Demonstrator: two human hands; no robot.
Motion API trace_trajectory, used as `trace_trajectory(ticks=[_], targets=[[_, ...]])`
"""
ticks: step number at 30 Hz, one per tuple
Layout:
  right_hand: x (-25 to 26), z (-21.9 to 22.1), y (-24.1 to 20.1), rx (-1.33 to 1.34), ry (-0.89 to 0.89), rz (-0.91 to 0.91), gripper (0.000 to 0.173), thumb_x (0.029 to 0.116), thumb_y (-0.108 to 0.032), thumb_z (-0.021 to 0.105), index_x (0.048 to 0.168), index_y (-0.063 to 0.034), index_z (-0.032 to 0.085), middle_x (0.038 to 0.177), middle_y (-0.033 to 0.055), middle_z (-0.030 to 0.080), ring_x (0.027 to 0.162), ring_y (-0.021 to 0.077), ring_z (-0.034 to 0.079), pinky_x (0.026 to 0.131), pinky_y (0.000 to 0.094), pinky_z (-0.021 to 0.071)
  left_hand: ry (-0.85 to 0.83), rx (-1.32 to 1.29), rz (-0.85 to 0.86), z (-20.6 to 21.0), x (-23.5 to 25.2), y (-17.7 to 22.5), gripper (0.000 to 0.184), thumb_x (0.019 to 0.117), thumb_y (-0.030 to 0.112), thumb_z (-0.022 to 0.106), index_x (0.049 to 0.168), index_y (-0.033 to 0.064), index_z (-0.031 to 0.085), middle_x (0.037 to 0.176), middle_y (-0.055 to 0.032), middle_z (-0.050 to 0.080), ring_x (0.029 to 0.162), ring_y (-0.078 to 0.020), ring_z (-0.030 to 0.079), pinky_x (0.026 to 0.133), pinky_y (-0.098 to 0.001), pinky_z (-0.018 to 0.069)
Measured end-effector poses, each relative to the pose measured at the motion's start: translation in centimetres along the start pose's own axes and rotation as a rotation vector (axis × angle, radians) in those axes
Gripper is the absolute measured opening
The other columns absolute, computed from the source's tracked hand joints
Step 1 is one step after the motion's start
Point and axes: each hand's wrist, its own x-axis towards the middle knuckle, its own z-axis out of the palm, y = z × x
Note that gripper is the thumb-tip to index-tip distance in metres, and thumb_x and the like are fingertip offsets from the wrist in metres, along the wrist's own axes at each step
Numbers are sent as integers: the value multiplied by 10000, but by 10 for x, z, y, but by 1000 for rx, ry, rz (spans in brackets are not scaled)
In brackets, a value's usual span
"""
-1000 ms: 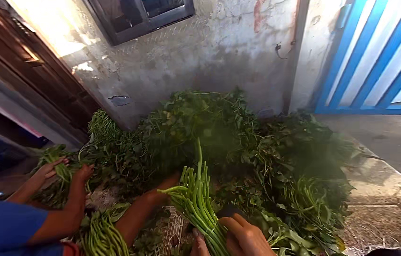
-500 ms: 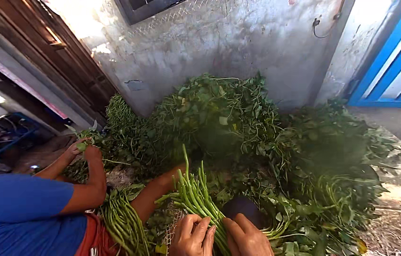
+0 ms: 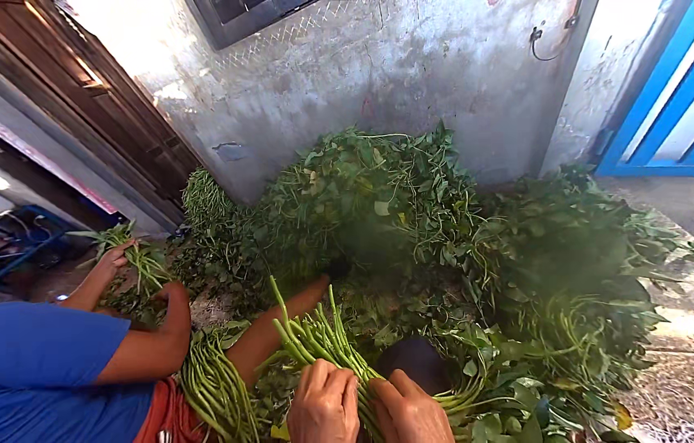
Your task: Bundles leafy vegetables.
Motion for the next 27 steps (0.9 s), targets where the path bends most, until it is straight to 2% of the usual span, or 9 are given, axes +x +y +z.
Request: trace_trajectory(ticks=[3,5,7,9,10,13,16,19,27], targets=[[4,-7,1,67,-75,58,251,955,-169,608,1132,-93,769,965,162,701,838,316,714,703,481,596,222,-39,-89,1,7,-8,303,834,284,774,1028,53,747,1047,-163,665,997,-327,646,823,-451,560],[5,-12,3,102,-113,88,271,961,-171,599,1165,-98,761,985,162,702,853,317,710,724,492,590,346,-313,-335,-1,1,-5,464,794,235,845,1080,-60,630,1088,-195,607,999,-240,608,799,-341,539],[6,-14,4,127,-112,94,295,961,-168,598,1204,-104,753,989,170,706,854,325,710,734,504,586,385,-678,-699,-2,-9,6,685,804,162,839,1278,-124,436,1188,-213,518,1013,-200,570,789,-320,524],[5,-13,5,126,-89,83,324,956,-164,602,1242,-118,747,975,170,704,830,322,706,717,501,583,312,-1019,-1002,3,-17,12,850,856,125,799,1491,-72,269,1380,-281,455,1163,-321,547,911,-496,528],[4,-13,5,124,-83,72,322,954,-161,602,1236,-122,753,962,170,699,815,318,702,705,495,581,253,-1133,-1088,9,-19,13,848,879,129,785,1522,-48,260,1410,-284,470,1203,-342,548,957,-534,516],[1,-11,3,112,-88,36,308,952,-161,598,1208,-140,767,936,155,693,799,299,696,681,480,576,205,-1309,-1181,31,-6,20,630,870,97,803,1389,-44,476,1136,-226,690,983,-293,713,850,-466,612],[2,-11,0,94,-88,37,314,951,-147,589,1209,-147,769,934,152,688,796,295,695,671,474,575,211,-1409,-1165,43,13,21,549,838,-6,801,1307,-64,521,999,-247,712,837,-323,738,753,-472,638],[4,-15,2,83,-92,52,325,958,-142,570,1216,-159,767,941,150,691,807,293,697,692,468,579,236,-1305,-1111,48,17,22,449,733,-107,786,1136,-116,588,869,-250,720,726,-327,739,658,-459,645],[-8,-14,9,-123,144,-136,301,898,-92,636,1154,-146,786,833,150,645,667,270,673,557,392,575,281,-1187,-893,43,17,28,556,626,-48,816,1129,-94,584,855,-175,735,747,-239,749,676,-382,654]])
